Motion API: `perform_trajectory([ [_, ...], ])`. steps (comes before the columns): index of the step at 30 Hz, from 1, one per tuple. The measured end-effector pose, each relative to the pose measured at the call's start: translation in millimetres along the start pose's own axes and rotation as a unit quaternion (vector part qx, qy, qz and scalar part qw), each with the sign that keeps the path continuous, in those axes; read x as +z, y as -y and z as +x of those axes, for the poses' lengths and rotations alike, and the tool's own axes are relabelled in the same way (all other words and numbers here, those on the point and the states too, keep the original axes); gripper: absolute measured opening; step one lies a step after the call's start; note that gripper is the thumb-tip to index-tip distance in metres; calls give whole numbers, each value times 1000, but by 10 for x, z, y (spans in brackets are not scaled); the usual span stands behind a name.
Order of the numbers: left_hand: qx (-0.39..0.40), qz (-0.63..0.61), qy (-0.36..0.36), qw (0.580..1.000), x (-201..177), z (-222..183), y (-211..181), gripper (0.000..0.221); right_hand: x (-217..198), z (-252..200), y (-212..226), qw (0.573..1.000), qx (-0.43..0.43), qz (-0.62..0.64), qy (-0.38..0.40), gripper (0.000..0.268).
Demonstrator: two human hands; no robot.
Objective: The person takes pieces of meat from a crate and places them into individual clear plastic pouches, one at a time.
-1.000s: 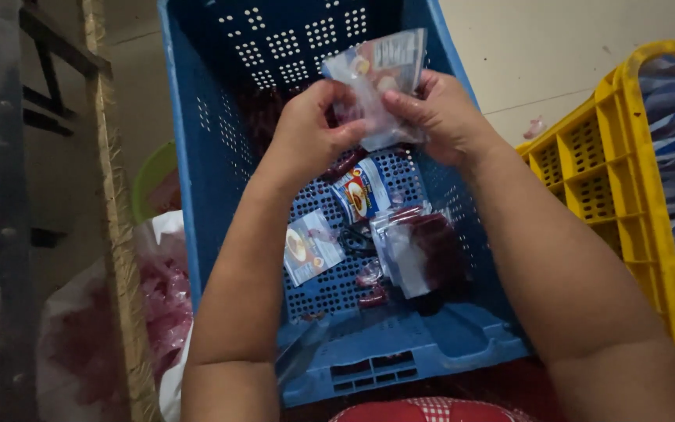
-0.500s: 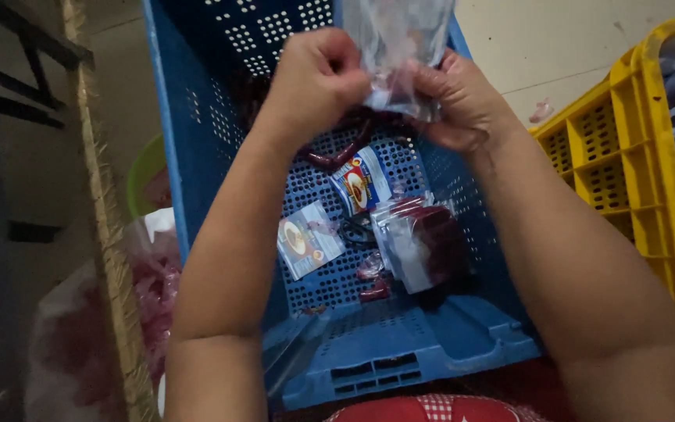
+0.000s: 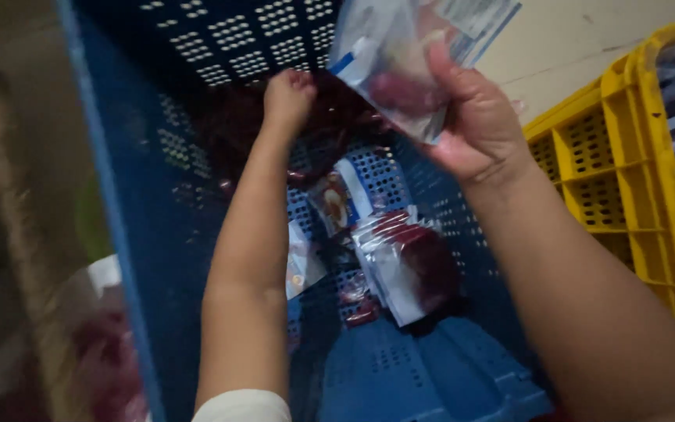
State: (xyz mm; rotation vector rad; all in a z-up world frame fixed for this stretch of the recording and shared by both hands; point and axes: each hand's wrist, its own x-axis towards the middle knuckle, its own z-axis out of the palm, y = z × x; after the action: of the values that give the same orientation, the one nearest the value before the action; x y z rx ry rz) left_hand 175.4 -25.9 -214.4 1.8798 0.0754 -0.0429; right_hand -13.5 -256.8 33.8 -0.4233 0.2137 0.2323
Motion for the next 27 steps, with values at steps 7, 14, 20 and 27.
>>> perform_trajectory([
  [7, -96, 410, 46, 906, 474, 16, 509, 34, 35, -22, -2, 1000, 0, 7, 24, 60],
  [14, 48, 254, -19, 966, 84, -196, 538, 28, 132, 3, -26, 998, 27, -29, -51, 64],
  [20, -22, -256, -6, 966, -881, -742, -629, 19, 244, -31, -63, 993, 4, -67, -101, 31],
  [27, 181, -171, 124, 960, -1187, -1496, -2063, 19, 479, -133, -114, 975, 14, -158, -159, 52],
])
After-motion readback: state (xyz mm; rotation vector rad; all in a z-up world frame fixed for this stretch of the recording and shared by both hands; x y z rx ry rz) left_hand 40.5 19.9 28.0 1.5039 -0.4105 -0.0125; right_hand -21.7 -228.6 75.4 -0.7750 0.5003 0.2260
